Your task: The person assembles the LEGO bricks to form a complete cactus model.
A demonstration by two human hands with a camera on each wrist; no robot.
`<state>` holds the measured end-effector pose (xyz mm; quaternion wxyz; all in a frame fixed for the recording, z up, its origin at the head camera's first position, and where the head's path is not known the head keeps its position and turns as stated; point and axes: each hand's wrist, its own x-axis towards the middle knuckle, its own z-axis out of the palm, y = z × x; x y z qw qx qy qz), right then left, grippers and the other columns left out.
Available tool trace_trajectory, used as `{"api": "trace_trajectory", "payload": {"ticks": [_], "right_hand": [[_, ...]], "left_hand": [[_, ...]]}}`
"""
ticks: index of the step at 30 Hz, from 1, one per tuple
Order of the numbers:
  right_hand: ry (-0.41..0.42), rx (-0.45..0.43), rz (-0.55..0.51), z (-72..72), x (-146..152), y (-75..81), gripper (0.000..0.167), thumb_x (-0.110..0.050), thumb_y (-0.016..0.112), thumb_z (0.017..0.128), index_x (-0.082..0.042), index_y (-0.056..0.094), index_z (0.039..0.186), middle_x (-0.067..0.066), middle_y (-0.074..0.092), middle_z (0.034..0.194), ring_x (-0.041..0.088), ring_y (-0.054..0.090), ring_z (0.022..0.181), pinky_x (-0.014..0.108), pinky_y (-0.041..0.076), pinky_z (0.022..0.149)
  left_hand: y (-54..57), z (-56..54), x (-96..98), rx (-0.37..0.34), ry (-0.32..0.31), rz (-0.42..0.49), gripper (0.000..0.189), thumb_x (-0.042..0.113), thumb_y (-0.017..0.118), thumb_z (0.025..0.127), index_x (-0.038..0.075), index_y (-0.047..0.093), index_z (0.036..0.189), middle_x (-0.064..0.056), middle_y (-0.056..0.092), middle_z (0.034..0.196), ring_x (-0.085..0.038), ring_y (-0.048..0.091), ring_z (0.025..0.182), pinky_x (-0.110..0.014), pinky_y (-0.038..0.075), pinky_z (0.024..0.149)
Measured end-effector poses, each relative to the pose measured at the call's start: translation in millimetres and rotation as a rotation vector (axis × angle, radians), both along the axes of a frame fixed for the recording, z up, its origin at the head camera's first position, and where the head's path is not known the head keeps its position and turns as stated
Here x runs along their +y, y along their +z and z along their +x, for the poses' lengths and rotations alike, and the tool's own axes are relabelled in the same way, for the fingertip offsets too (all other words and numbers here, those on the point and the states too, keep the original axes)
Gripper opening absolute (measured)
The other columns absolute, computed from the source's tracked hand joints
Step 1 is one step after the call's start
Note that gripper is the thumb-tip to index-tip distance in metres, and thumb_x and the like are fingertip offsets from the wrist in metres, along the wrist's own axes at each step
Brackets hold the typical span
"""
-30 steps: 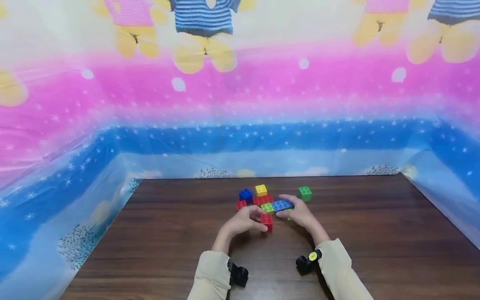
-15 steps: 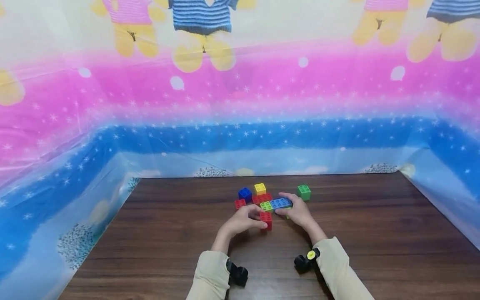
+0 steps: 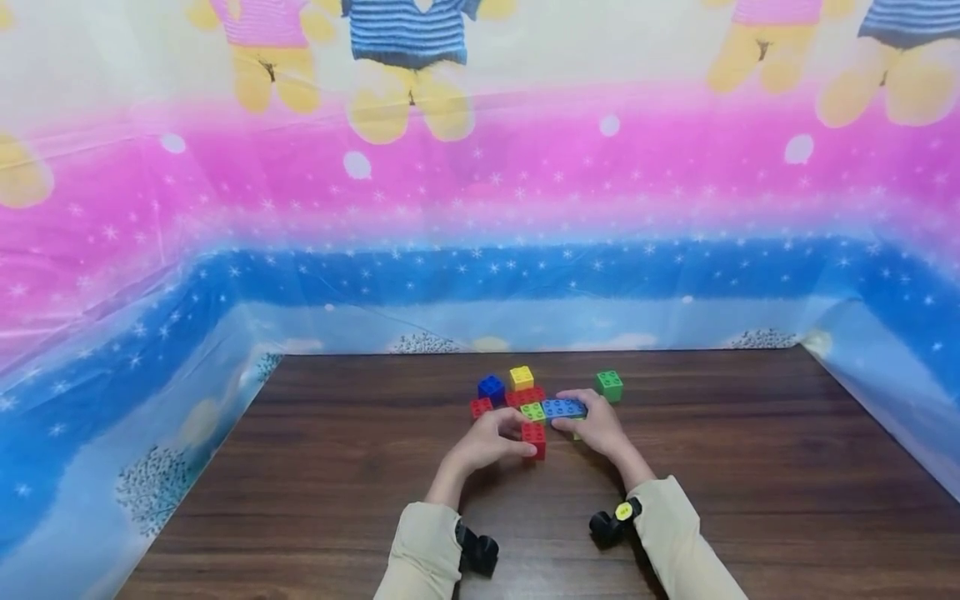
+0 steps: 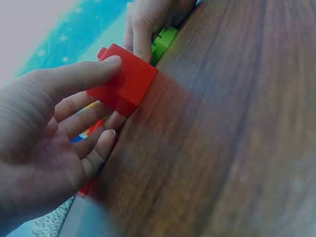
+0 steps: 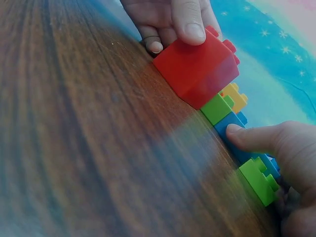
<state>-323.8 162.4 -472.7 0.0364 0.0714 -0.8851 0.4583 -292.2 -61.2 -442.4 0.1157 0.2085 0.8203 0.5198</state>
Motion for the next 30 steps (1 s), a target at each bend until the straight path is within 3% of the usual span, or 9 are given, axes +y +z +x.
{"api": "trace_trajectory", "payload": {"ticks": [8,19,30], "right_hand": [[-0.043,-0.065,-0.073,3.2,1,-1.5,0.044,-0.027,0.071,0.089,-0.008,0.058,0.126,0.019,0.058,0.131,0.033,0.056,0.117,0.051,0.046,0.100],[-0.063,-0.070,-0.170,0.0,8,4.7,0.052,-0.033,0.070,0.089,-0.005,0.053,0.129,0.021,0.050,0.142,0.036,0.050,0.126,0.055,0.040,0.107],[-0.055,-0.073,-0.221,1.8,14,10.5,0.055,-0.040,0.071,0.087,-0.013,0.056,0.133,0.017,0.050,0.144,0.035,0.047,0.130,0.055,0.039,0.108]], "left_hand": [[-3.0,0.4,-1.6,-0.013,0.014,-0.018,0.036,0.020,0.074,0.086,0.008,0.063,0.118,-0.012,0.068,0.119,-0.029,0.062,0.114,-0.048,0.050,0.101],[-0.2,-3.4,1.2,-0.025,0.014,-0.015,0.036,0.021,0.074,0.087,0.010,0.063,0.119,-0.011,0.068,0.119,-0.028,0.062,0.116,-0.048,0.049,0.102],[-1.3,-2.7,3.4,-0.001,0.023,-0.035,0.036,0.022,0.074,0.087,0.009,0.063,0.118,-0.012,0.068,0.117,-0.027,0.063,0.113,-0.046,0.051,0.099]]}}
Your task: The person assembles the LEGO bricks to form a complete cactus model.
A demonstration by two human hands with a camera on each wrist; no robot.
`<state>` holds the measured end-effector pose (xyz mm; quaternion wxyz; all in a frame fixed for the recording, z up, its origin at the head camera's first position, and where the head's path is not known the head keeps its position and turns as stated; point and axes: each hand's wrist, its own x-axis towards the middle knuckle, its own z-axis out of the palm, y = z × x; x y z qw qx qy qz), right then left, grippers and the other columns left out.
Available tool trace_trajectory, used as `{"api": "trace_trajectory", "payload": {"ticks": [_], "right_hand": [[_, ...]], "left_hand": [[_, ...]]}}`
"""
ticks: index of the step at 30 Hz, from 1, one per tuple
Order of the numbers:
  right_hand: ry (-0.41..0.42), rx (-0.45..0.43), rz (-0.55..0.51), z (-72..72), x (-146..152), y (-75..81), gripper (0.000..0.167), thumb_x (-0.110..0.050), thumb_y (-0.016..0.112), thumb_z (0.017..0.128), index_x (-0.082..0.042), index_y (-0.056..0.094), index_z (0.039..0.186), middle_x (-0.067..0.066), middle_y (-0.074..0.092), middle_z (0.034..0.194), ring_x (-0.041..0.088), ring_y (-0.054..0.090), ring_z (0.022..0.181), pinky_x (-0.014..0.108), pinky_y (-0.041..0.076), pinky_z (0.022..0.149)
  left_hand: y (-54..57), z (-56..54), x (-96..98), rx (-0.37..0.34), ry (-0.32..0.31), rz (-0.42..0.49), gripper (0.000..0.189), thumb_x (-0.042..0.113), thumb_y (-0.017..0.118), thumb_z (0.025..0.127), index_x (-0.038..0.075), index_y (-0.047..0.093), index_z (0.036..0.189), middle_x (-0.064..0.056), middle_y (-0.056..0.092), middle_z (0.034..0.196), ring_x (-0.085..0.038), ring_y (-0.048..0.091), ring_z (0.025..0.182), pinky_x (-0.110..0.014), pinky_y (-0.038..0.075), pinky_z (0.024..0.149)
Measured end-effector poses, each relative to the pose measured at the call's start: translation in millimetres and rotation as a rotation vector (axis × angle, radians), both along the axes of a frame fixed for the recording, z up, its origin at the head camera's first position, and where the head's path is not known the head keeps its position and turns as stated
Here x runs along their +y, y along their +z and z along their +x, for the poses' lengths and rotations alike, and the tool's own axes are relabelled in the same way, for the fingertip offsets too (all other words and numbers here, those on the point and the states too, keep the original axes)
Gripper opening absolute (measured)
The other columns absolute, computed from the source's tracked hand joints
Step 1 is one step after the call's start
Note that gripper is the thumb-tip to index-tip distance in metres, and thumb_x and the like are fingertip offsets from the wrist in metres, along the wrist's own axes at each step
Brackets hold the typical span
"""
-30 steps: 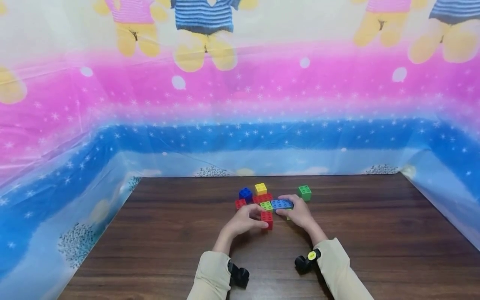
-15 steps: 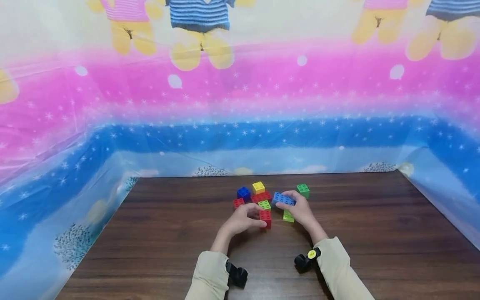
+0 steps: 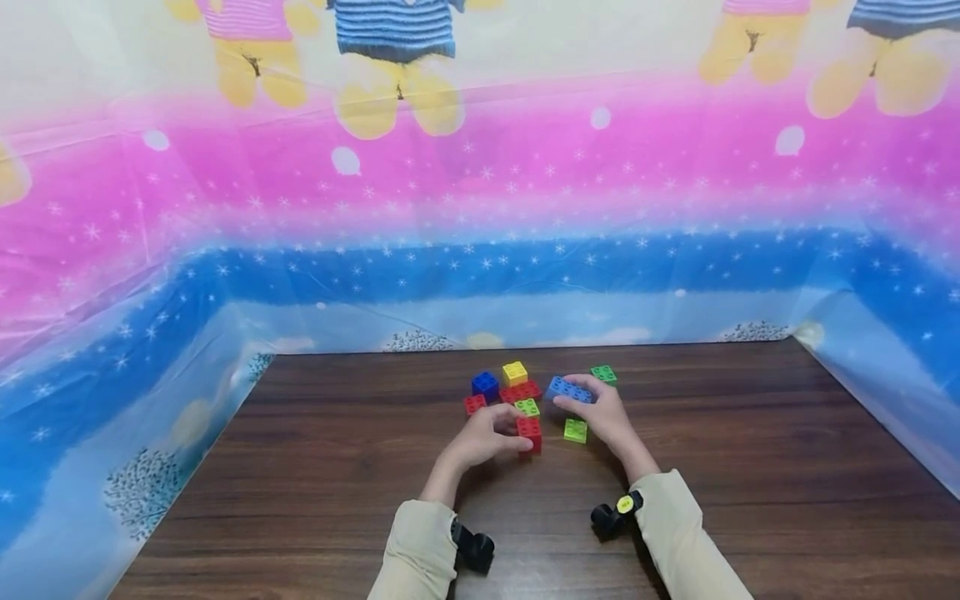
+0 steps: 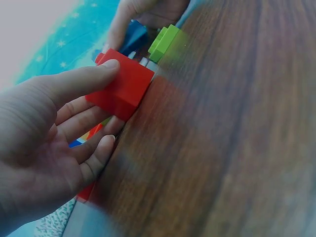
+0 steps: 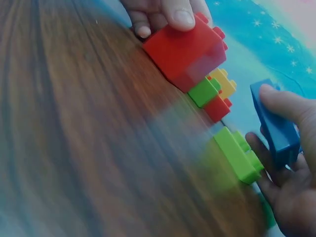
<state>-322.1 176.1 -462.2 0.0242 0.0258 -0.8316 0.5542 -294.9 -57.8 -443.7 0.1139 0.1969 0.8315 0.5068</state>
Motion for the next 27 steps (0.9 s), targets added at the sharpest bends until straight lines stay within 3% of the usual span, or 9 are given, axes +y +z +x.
{"api": "trace_trajectory", "payload": {"ticks": [8,15,21,27], "right_hand": [[0.097,0.000,-0.012,4.4,-1,14.5,0.056,-0.041,0.071,0.087,-0.017,0.055,0.136,0.018,0.049,0.142,0.038,0.047,0.129,0.055,0.042,0.107],[0.217,-0.023,-0.031,9.7,-4,22.7,0.048,-0.037,0.070,0.089,-0.020,0.059,0.132,0.013,0.056,0.135,0.031,0.054,0.121,0.048,0.047,0.103],[0.299,-0.035,-0.036,11.9,-5,26.4,0.047,-0.032,0.070,0.089,-0.015,0.058,0.132,0.016,0.056,0.133,0.027,0.057,0.114,0.042,0.051,0.098],[0.359,-0.060,-0.022,13.5,-7,26.2,0.049,-0.028,0.069,0.090,-0.012,0.056,0.134,0.019,0.052,0.137,0.029,0.053,0.118,0.045,0.049,0.101]], "left_hand": [[2.2,2.0,0.1,0.012,0.017,0.001,0.037,0.022,0.074,0.086,0.010,0.064,0.119,-0.011,0.069,0.117,-0.028,0.063,0.112,-0.049,0.050,0.100],[2.8,1.9,0.6,0.011,0.016,0.008,0.035,0.022,0.074,0.086,0.010,0.064,0.118,-0.010,0.069,0.116,-0.027,0.063,0.111,-0.048,0.050,0.100],[3.6,0.6,0.7,0.016,0.014,0.014,0.035,0.021,0.074,0.087,0.010,0.065,0.118,-0.011,0.069,0.117,-0.028,0.063,0.112,-0.048,0.051,0.099],[3.7,2.5,0.2,0.013,0.012,0.006,0.035,0.023,0.074,0.087,0.011,0.065,0.118,-0.011,0.069,0.117,-0.028,0.063,0.113,-0.047,0.050,0.100]]}}
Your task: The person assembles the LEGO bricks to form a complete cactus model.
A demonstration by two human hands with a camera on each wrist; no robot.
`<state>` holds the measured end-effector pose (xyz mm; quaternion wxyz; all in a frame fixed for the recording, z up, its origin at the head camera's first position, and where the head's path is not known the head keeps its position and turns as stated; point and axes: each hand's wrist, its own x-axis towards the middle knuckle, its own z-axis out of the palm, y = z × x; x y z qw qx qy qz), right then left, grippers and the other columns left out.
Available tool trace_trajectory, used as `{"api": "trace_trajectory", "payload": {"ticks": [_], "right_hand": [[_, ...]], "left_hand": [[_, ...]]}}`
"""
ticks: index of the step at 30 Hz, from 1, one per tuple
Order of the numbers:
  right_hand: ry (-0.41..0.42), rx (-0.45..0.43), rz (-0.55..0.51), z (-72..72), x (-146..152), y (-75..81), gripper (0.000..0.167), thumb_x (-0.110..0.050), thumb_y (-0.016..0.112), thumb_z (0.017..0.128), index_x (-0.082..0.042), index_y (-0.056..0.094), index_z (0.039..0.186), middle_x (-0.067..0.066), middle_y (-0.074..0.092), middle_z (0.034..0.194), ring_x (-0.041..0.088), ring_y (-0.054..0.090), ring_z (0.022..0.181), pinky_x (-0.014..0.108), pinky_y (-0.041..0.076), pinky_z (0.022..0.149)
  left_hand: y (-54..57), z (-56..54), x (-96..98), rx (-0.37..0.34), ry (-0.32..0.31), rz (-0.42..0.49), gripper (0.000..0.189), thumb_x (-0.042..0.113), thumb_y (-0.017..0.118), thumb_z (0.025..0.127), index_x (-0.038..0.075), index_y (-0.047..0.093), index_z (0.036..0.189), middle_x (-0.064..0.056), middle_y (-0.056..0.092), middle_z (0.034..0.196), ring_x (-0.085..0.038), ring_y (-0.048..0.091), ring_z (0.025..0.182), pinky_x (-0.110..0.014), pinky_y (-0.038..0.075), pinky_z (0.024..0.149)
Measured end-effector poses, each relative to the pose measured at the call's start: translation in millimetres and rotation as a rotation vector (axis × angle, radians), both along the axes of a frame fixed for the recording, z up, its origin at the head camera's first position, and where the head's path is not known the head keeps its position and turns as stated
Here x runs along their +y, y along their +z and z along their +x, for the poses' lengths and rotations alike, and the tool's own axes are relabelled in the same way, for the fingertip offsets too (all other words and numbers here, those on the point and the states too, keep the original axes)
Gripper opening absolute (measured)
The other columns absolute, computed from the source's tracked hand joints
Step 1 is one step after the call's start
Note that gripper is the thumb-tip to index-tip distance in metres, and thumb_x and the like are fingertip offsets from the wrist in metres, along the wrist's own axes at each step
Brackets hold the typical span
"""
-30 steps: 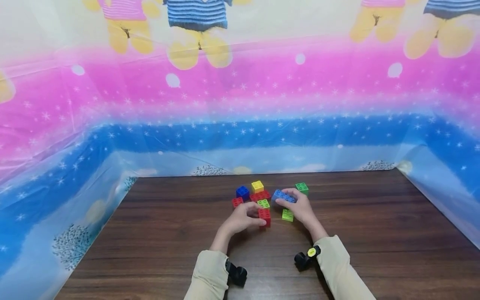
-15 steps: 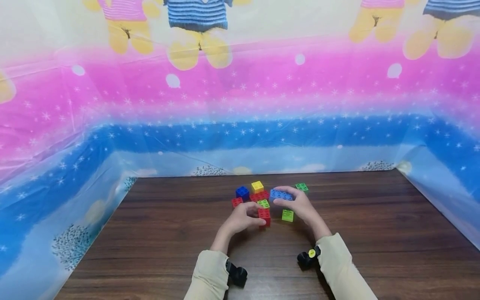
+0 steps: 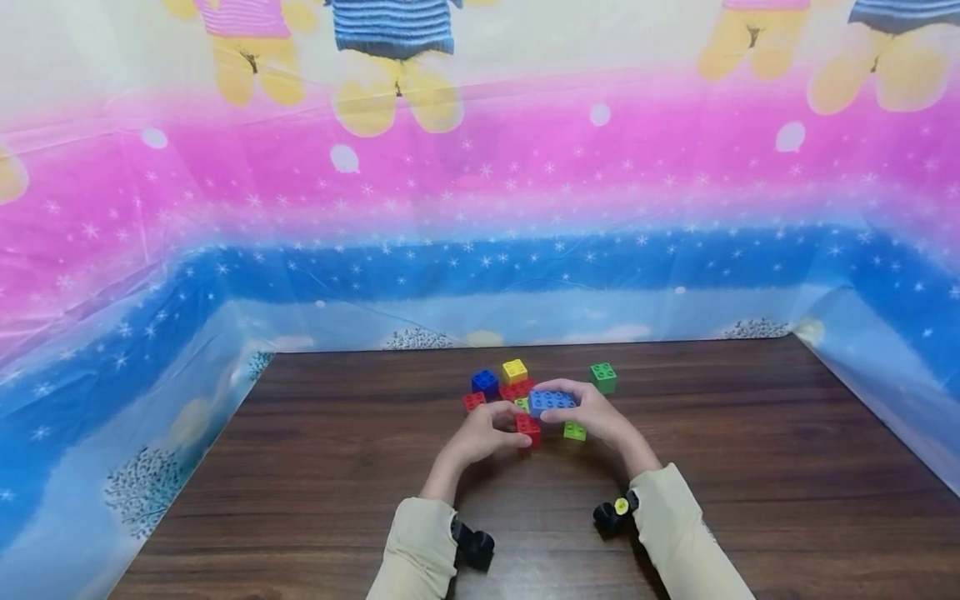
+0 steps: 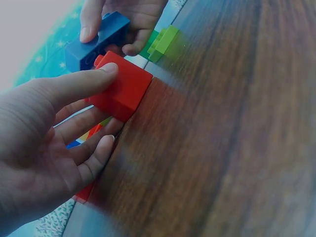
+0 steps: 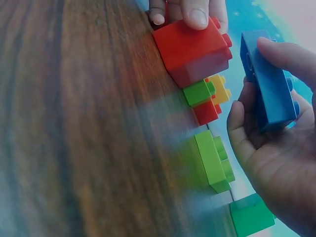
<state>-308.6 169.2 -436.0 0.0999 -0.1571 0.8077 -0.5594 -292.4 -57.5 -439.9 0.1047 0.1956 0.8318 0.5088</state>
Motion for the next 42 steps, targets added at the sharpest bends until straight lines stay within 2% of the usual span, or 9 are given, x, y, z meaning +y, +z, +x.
{"api": "trace_trajectory", "payload": {"ticks": [13,22,32,42], "right_hand": [[0.028,-0.003,0.025,1.1,-7,-1.1,0.048,-0.031,0.071,0.089,-0.013,0.058,0.131,0.018,0.053,0.136,0.029,0.051,0.118,0.045,0.048,0.100],[0.051,-0.004,0.034,1.6,-9,-2.6,0.044,-0.032,0.073,0.086,-0.017,0.062,0.126,0.013,0.055,0.131,0.027,0.051,0.117,0.041,0.050,0.097],[0.062,0.027,0.065,3.1,-13,-4.2,0.043,-0.031,0.072,0.087,-0.016,0.062,0.126,0.014,0.056,0.131,0.028,0.052,0.117,0.041,0.050,0.095],[0.075,0.073,0.080,3.0,-14,-0.1,0.042,-0.028,0.072,0.087,-0.014,0.063,0.126,0.015,0.058,0.128,0.027,0.053,0.113,0.037,0.051,0.092]], "left_hand": [[-0.2,0.5,-0.8,0.000,-0.006,0.005,0.039,0.022,0.073,0.087,0.010,0.063,0.123,-0.012,0.067,0.123,-0.032,0.060,0.119,-0.052,0.047,0.103],[1.1,1.9,-1.0,0.006,-0.013,-0.007,0.040,0.021,0.073,0.087,0.010,0.063,0.124,-0.012,0.065,0.126,-0.032,0.059,0.121,-0.052,0.048,0.103],[-0.2,3.1,-3.6,-0.020,-0.004,-0.016,0.045,0.025,0.073,0.087,0.011,0.062,0.128,-0.011,0.064,0.129,-0.032,0.057,0.123,-0.053,0.046,0.105],[0.8,1.4,-2.2,-0.019,-0.006,0.004,0.042,0.024,0.073,0.087,0.012,0.063,0.126,-0.009,0.065,0.126,-0.029,0.058,0.120,-0.052,0.046,0.105]]}}
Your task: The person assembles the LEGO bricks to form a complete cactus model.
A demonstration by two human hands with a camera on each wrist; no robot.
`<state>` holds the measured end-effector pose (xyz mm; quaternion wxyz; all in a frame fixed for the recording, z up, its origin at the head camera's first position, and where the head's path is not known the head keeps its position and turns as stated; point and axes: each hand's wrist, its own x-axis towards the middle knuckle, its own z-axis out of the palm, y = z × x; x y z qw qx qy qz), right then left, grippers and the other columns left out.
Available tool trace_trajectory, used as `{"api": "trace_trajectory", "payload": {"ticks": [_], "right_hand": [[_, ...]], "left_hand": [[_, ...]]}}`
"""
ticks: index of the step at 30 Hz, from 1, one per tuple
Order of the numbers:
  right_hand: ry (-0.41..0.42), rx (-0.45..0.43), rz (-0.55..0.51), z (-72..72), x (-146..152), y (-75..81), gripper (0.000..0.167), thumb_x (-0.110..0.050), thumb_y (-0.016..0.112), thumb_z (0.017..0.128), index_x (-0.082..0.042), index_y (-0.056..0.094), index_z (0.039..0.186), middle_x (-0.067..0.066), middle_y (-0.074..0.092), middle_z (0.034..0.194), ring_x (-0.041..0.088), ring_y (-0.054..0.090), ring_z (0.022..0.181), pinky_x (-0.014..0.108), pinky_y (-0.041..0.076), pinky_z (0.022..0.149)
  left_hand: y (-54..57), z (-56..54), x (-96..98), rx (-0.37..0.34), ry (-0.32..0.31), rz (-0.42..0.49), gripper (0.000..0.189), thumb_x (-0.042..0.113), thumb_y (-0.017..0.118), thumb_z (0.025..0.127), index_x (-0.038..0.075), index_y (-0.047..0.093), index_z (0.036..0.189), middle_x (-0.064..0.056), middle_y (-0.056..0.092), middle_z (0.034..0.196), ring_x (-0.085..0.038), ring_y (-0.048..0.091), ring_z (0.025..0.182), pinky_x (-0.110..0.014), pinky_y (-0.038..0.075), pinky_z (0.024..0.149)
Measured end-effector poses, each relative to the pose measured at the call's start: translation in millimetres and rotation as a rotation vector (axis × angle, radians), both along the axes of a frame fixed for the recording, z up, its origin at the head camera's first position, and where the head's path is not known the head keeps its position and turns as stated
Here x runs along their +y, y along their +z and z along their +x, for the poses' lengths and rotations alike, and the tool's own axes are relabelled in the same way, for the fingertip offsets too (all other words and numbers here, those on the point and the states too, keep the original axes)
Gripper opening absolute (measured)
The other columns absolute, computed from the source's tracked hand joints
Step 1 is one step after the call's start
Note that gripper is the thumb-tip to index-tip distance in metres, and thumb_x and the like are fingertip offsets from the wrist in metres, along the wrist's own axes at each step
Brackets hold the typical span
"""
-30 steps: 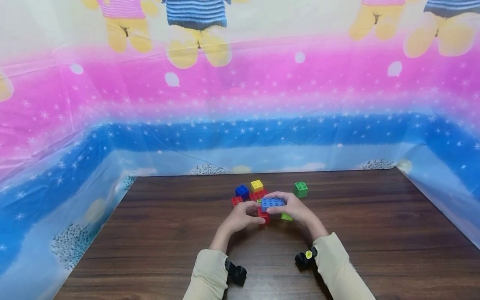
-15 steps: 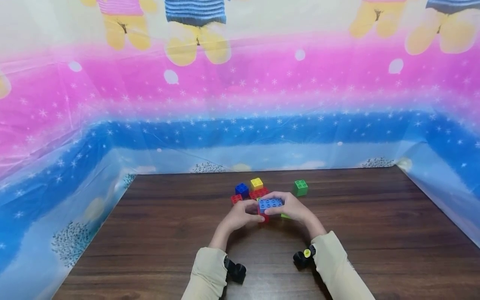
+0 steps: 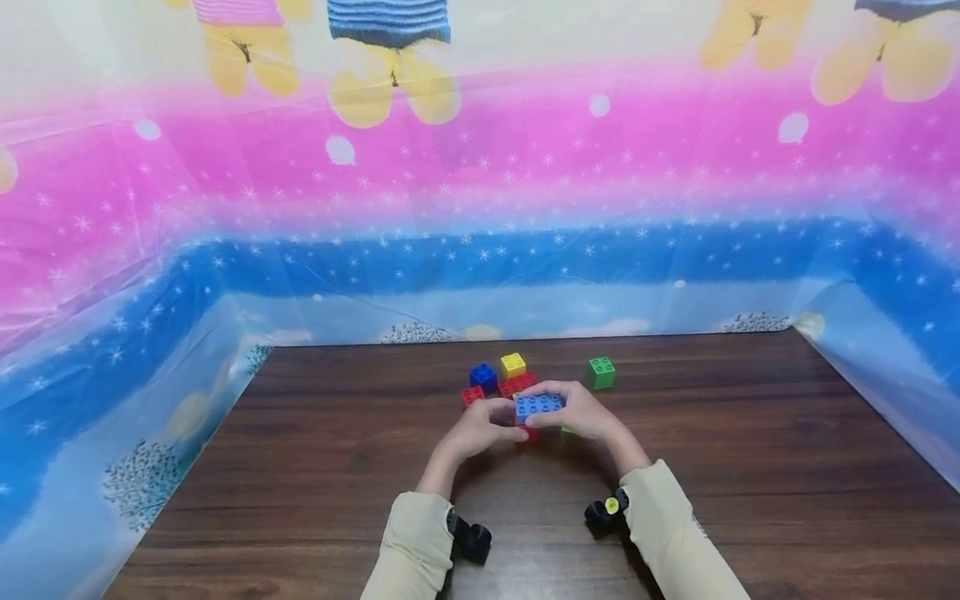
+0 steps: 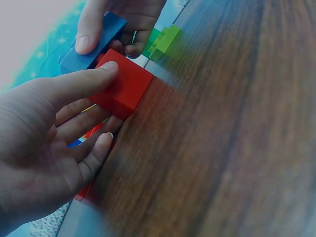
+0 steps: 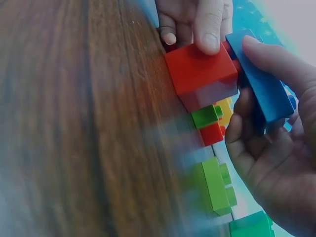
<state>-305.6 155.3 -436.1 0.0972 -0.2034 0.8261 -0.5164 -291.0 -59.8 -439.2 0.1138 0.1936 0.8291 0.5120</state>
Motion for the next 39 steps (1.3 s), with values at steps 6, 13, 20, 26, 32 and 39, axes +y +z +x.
{"api": "trace_trajectory", "payload": {"ticks": [6,13,20,26,32,39], "right_hand": [[0.006,-0.018,-0.016,0.5,-1.2,0.8,0.041,-0.025,0.071,0.088,-0.013,0.063,0.127,0.016,0.059,0.129,0.026,0.054,0.113,0.036,0.050,0.093],[-0.002,-0.044,-0.016,4.1,-1.8,-0.2,0.044,-0.027,0.072,0.088,-0.013,0.062,0.128,0.016,0.057,0.129,0.026,0.053,0.112,0.036,0.050,0.092],[0.004,-0.023,-0.015,1.8,-1.7,-1.1,0.044,-0.030,0.074,0.086,-0.015,0.064,0.126,0.014,0.058,0.128,0.027,0.053,0.113,0.037,0.050,0.092],[-0.010,-0.029,-0.022,0.8,-1.8,-1.1,0.043,-0.029,0.077,0.083,-0.018,0.066,0.124,0.011,0.060,0.127,0.026,0.052,0.111,0.038,0.050,0.092],[0.006,-0.023,-0.037,0.2,-2.6,-1.1,0.042,-0.028,0.076,0.084,-0.016,0.066,0.123,0.013,0.062,0.125,0.025,0.054,0.108,0.034,0.051,0.089],[0.004,-0.013,-0.015,0.1,-2.9,1.0,0.042,-0.028,0.076,0.084,-0.013,0.066,0.123,0.014,0.063,0.123,0.022,0.057,0.105,0.031,0.054,0.087]], "left_hand": [[1.0,-0.3,0.8,-0.010,-0.002,0.005,0.040,0.023,0.072,0.087,0.013,0.064,0.125,-0.010,0.065,0.125,-0.029,0.057,0.119,-0.052,0.046,0.105],[-2.1,-0.5,-0.6,-0.014,0.001,-0.003,0.041,0.024,0.073,0.087,0.013,0.064,0.125,-0.009,0.065,0.125,-0.028,0.057,0.120,-0.052,0.046,0.105],[-1.3,-0.2,-1.2,-0.015,-0.003,0.009,0.041,0.024,0.073,0.087,0.012,0.064,0.125,-0.010,0.065,0.125,-0.028,0.057,0.119,-0.052,0.046,0.104],[-2.9,-2.3,-0.1,-0.010,-0.007,0.006,0.043,0.025,0.074,0.086,0.012,0.063,0.126,-0.010,0.065,0.124,-0.028,0.058,0.118,-0.050,0.047,0.104],[-4.8,-3.2,-0.4,-0.019,0.002,0.010,0.043,0.026,0.074,0.085,0.013,0.064,0.125,-0.009,0.066,0.124,-0.028,0.058,0.118,-0.053,0.045,0.105],[-4.8,-2.9,-1.1,-0.018,0.002,0.011,0.044,0.026,0.076,0.084,0.014,0.064,0.125,-0.009,0.065,0.125,-0.028,0.057,0.119,-0.054,0.044,0.105]]}}
